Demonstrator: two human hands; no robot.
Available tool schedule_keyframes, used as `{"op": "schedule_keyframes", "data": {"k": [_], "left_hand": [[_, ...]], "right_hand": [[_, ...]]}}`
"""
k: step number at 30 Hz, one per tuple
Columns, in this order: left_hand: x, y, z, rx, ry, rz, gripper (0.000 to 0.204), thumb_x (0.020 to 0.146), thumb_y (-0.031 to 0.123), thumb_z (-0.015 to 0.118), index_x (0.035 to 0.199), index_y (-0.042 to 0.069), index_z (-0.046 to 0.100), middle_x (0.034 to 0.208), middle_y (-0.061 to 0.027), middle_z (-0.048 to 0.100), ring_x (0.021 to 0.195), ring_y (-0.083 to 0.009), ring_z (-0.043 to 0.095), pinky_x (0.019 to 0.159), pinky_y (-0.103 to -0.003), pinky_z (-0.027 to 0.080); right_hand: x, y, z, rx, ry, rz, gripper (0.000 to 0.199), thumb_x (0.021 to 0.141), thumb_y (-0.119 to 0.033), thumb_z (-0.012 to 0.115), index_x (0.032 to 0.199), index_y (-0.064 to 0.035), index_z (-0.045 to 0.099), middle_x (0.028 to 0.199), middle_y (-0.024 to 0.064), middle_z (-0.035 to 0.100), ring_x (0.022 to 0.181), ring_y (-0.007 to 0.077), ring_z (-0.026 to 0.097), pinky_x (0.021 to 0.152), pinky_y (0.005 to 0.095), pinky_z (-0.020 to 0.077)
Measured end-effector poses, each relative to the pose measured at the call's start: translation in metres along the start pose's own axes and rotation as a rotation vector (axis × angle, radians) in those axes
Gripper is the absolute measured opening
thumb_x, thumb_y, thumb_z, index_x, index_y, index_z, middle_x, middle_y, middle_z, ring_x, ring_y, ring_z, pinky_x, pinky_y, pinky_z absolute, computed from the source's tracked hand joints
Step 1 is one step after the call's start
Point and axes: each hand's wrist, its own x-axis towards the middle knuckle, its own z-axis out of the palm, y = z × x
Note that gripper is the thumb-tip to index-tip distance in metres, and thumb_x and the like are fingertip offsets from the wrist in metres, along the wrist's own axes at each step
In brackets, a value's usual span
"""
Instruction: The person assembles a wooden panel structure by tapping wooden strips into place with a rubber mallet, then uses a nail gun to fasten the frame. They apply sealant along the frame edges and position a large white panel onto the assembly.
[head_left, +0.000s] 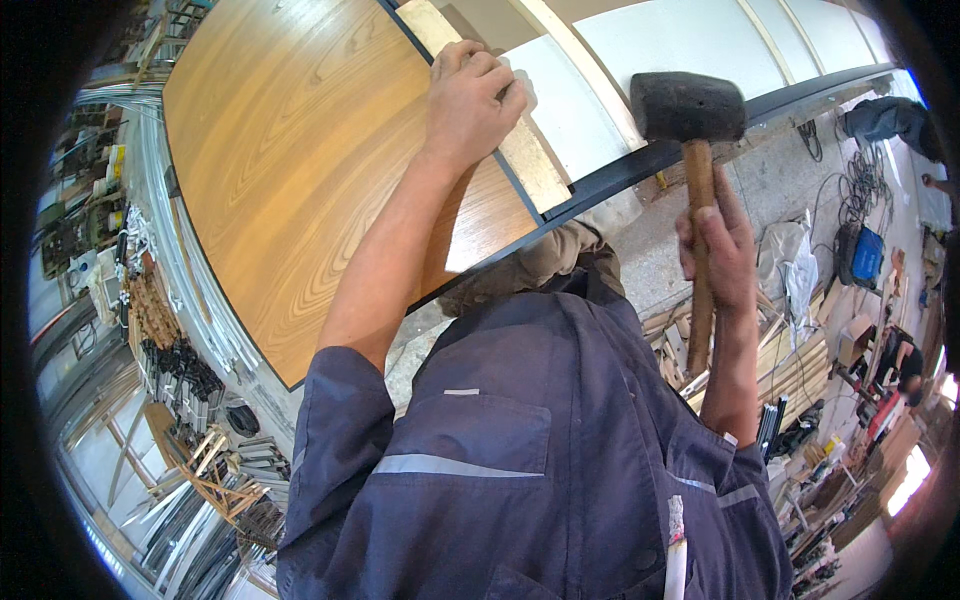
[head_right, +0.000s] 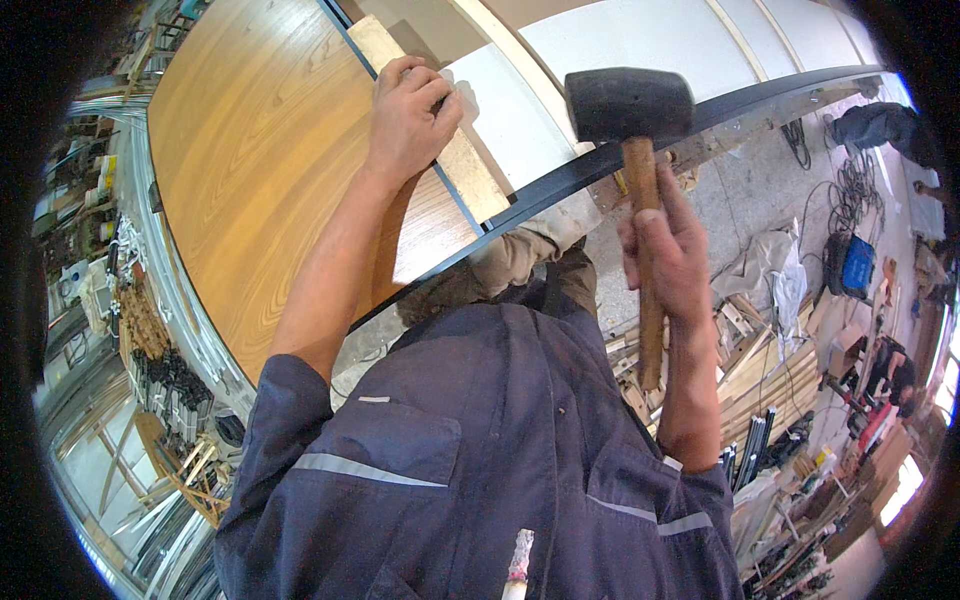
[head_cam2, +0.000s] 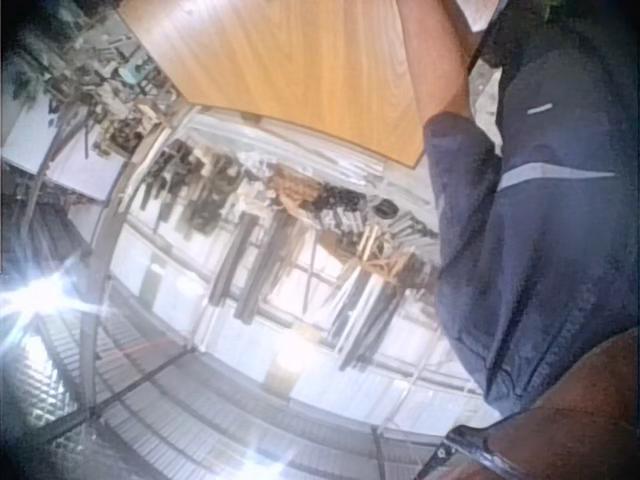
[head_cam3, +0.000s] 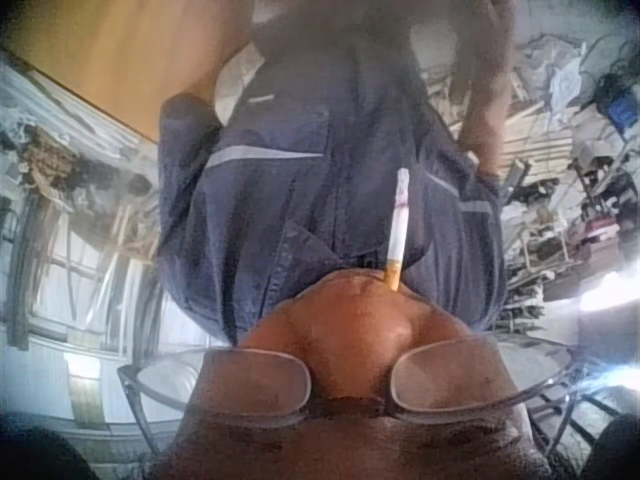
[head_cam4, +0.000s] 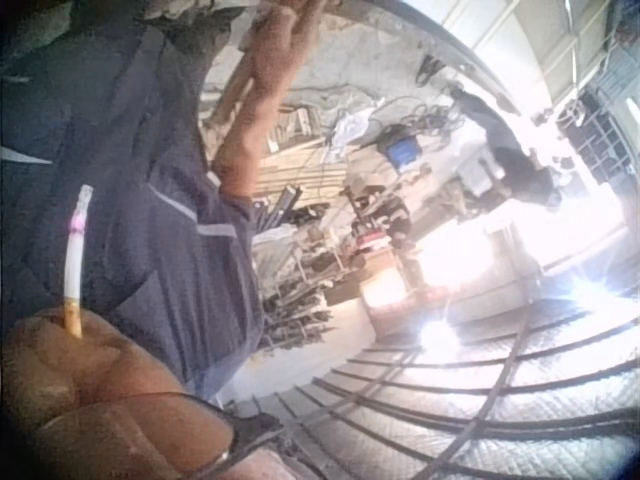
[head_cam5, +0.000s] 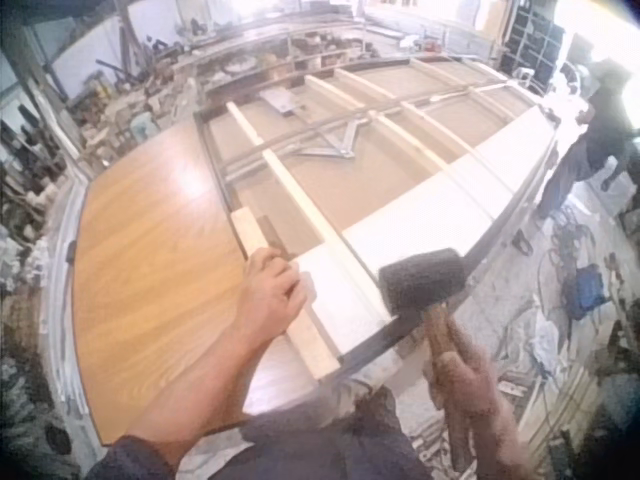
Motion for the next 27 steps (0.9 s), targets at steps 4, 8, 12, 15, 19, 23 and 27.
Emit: {"op": "schedule_keyframes", "data": {"k": [4,8,12,15,19,23,27], "left_hand": [[0.003,0.004,-0.001,0.007,-0.024,-0.011,0.011,0.083,0.016,0.072,0.082,0.006,0.073,0.092,-0.0056,0.071,0.112,-0.0323,0.058,0.095,-0.047,0.047],[0.002,0.006,-0.003,-0.021,-0.042,-0.037,0.010,0.083,0.017,0.072,0.082,0.007,0.072,0.092,-0.0048,0.071,0.111,-0.0312,0.059,0.094,-0.047,0.048],[0.001,0.007,-0.003,-0.002,-0.016,-0.042,0.010,0.082,0.017,0.072,0.081,0.007,0.072,0.091,-0.0045,0.070,0.109,-0.0311,0.059,0.093,-0.046,0.048],[0.004,0.007,-0.003,-0.034,0.005,-0.032,0.011,0.082,0.018,0.072,0.080,0.008,0.072,0.091,-0.0043,0.070,0.109,-0.0302,0.059,0.094,-0.046,0.048],[0.012,0.018,-0.005,0.042,-0.043,-0.108,0.011,0.080,0.019,0.074,0.085,0.011,0.071,0.094,-0.0088,0.067,0.097,-0.0310,0.062,0.087,-0.047,0.049],[0.006,0.003,0.007,-0.021,0.036,-0.041,0.010,0.079,0.020,0.074,0.085,0.012,0.071,0.094,-0.0097,0.066,0.090,-0.0306,0.062,0.081,-0.047,0.050],[0.005,0.002,0.004,-0.058,-0.193,-0.180,0.010,0.081,0.021,0.073,0.081,0.010,0.071,0.091,-0.0089,0.067,0.093,-0.0305,0.062,0.081,-0.046,0.050]], "right_hand": [[-0.009,0.014,0.018,-0.148,-0.247,0.184,0.068,0.098,-0.010,0.053,0.160,0.0018,0.028,0.078,0.0057,0.064,0.059,0.0112,0.056,0.051,0.0271,0.0491],[-0.004,0.011,-0.001,-0.082,-0.162,0.142,0.069,0.099,-0.012,0.053,0.161,0.0007,0.025,0.076,0.0063,0.063,0.055,0.0105,0.055,0.048,0.0260,0.0476],[0.004,0.017,0.000,0.001,-0.063,0.076,0.069,0.100,-0.013,0.054,0.162,-0.0010,0.024,0.082,0.0065,0.064,0.055,0.0097,0.056,0.046,0.0255,0.0468],[-0.003,0.036,0.019,-0.163,-0.197,0.147,0.066,0.099,-0.013,0.054,0.160,-0.0033,0.031,0.081,0.0055,0.065,0.054,0.0106,0.056,0.046,0.0253,0.0449],[-0.002,0.017,-0.005,-0.058,-0.202,0.164,0.066,0.098,-0.013,0.053,0.159,0.0001,0.031,0.082,0.0080,0.065,0.052,0.0110,0.055,0.045,0.0260,0.0444],[0.004,0.014,-0.017,-0.106,-0.110,0.119,0.069,0.098,-0.015,0.055,0.160,0.0014,0.029,0.085,0.0068,0.064,0.056,0.0110,0.054,0.049,0.0271,0.0470],[0.000,0.036,0.008,-0.146,-0.262,0.115,0.071,0.098,-0.016,0.055,0.161,0.0014,0.027,0.085,0.0025,0.062,0.064,0.0106,0.053,0.058,0.0272,0.0490]]}}
